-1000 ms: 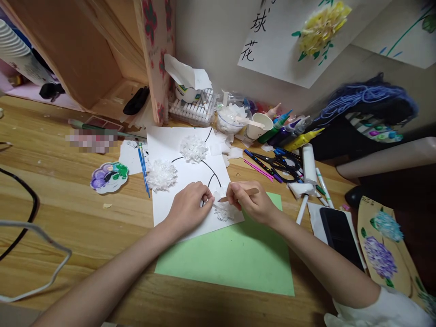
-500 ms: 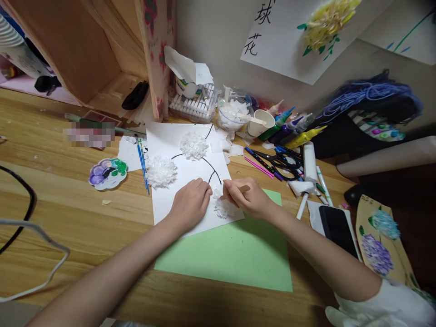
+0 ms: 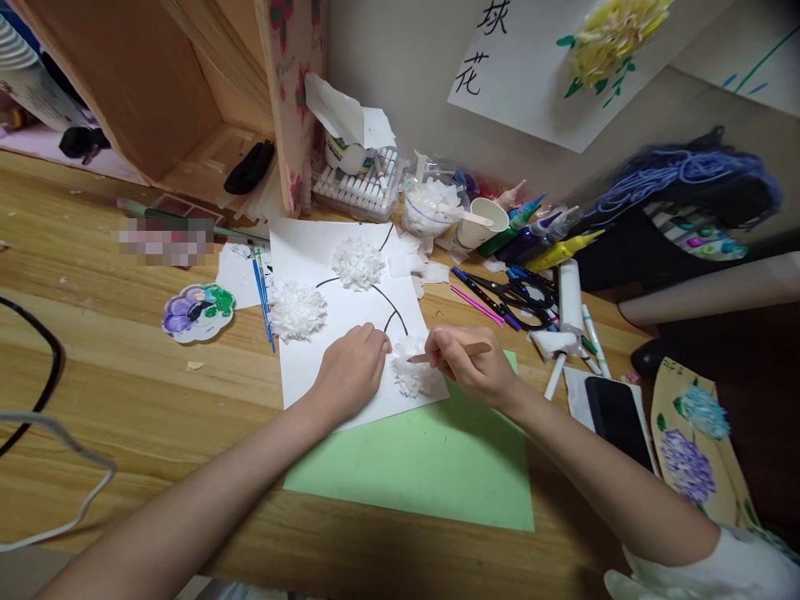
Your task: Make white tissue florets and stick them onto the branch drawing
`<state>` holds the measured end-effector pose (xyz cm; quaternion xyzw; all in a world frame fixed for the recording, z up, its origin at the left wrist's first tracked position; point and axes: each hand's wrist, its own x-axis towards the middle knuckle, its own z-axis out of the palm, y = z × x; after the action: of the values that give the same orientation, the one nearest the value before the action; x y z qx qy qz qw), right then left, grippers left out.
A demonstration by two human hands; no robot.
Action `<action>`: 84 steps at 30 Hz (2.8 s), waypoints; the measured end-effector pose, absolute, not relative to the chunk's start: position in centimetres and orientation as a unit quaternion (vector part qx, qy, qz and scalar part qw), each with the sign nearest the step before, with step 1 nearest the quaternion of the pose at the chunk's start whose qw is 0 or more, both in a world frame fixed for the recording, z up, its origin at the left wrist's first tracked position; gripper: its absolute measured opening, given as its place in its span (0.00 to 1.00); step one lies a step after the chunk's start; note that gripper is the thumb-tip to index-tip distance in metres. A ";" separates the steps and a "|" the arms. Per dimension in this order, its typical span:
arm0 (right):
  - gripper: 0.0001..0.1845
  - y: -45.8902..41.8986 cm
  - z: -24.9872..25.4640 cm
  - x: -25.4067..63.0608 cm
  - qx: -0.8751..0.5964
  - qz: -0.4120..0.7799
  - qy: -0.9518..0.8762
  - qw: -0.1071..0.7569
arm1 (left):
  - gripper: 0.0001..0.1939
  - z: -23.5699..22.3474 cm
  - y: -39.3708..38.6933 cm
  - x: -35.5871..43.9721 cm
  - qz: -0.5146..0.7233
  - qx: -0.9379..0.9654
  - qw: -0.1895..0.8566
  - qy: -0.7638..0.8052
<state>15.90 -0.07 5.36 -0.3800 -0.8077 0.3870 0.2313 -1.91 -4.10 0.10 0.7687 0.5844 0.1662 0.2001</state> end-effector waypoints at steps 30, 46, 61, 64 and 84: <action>0.24 0.1 5.2 14.8 -0.368 0.343 -0.848 0.169 | 0.13 0.1 -4.3 -2.4 0.209 0.751 0.256 0.572; 0.22 -2.0 4.8 16.3 -0.394 0.376 -0.810 0.218 | 0.13 0.2 -4.4 -2.4 0.201 0.753 0.242 0.578; 0.21 -1.6 4.9 15.3 -0.321 0.257 -0.899 0.147 | 0.14 0.3 -4.4 -2.3 0.202 0.748 0.246 0.582; 0.21 -1.4 5.5 15.5 -0.312 0.270 -0.899 0.145 | 0.14 0.3 -4.4 -2.3 0.203 0.749 0.247 0.581; 0.27 -0.2 5.6 14.3 -0.413 0.373 -0.815 0.163 | 0.13 0.3 -4.4 -2.3 0.201 0.753 0.246 0.577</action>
<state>14.25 -0.18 5.64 -0.4133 -0.8145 0.3732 0.1625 -2.34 -4.35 0.33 0.7527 0.5768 0.2008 0.2459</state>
